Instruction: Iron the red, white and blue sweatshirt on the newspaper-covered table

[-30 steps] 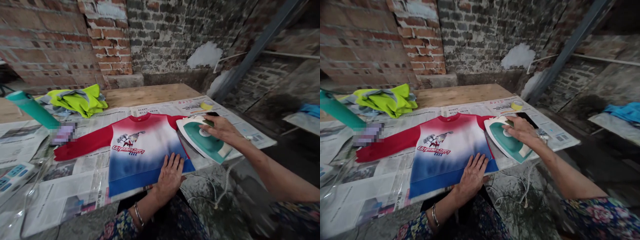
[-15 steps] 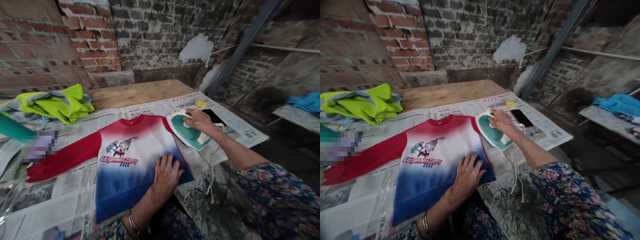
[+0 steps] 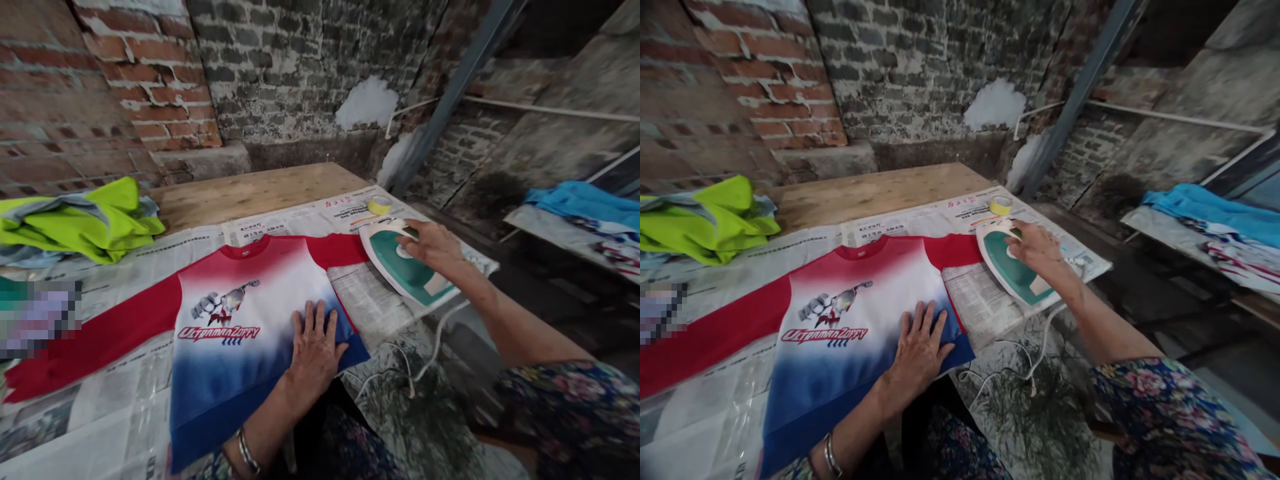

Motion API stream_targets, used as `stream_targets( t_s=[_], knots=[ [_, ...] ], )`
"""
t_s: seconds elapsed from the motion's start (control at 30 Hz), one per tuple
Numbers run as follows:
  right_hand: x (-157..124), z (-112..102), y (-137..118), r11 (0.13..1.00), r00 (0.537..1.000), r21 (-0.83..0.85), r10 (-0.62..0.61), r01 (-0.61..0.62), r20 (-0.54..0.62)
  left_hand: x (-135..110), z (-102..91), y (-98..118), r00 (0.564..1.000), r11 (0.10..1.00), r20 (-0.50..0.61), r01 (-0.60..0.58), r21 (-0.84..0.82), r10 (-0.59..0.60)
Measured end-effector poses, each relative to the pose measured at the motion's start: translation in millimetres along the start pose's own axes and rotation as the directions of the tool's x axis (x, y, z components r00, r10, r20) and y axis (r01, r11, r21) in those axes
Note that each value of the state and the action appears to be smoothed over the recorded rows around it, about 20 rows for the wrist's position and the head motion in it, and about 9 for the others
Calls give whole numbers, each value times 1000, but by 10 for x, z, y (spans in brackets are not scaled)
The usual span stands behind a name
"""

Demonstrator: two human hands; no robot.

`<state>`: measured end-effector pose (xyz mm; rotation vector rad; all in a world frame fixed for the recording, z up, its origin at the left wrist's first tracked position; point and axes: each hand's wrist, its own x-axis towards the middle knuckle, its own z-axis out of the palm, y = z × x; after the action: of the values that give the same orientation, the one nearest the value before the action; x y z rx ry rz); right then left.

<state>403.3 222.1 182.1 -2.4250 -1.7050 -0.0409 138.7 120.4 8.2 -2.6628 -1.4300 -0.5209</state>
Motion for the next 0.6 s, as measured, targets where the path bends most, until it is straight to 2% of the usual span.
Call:
stream_targets(
  t_s=[0.07, 0.13, 0.2, 0.27, 0.33, 0.43, 0.6],
  knots=[
    [9, 86, 33, 999, 999, 25, -37, 37, -5, 169, -211, -96, 982, 999, 186, -36, -40, 43],
    [19, 191, 29, 995, 997, 48, -82, 82, -9, 428, -434, -251, 929, 991, 352, -78, -111, 113],
    [21, 284, -8, 992, 993, 51, -116, 116, -9, 761, -598, -448, 920, 991, 377, -69, -111, 106],
    [10, 343, -64, 990, 990, 35, -138, 138, -1, 1124, -663, -655, 938, 997, 344, -22, -70, 45],
    [-7, 369, -119, 989, 989, 16, -149, 148, 23, 1464, -627, -840, 956, 999, 292, 47, -20, -39],
    [-37, 375, -180, 988, 986, 24, -151, 150, 64, 1853, -444, -1036, 965, 989, 217, 144, 39, -149],
    [-62, 351, -231, 992, 988, 26, -128, 126, 90, 2174, -111, -1205, 951, 974, 211, 215, 74, -226]
  ],
)
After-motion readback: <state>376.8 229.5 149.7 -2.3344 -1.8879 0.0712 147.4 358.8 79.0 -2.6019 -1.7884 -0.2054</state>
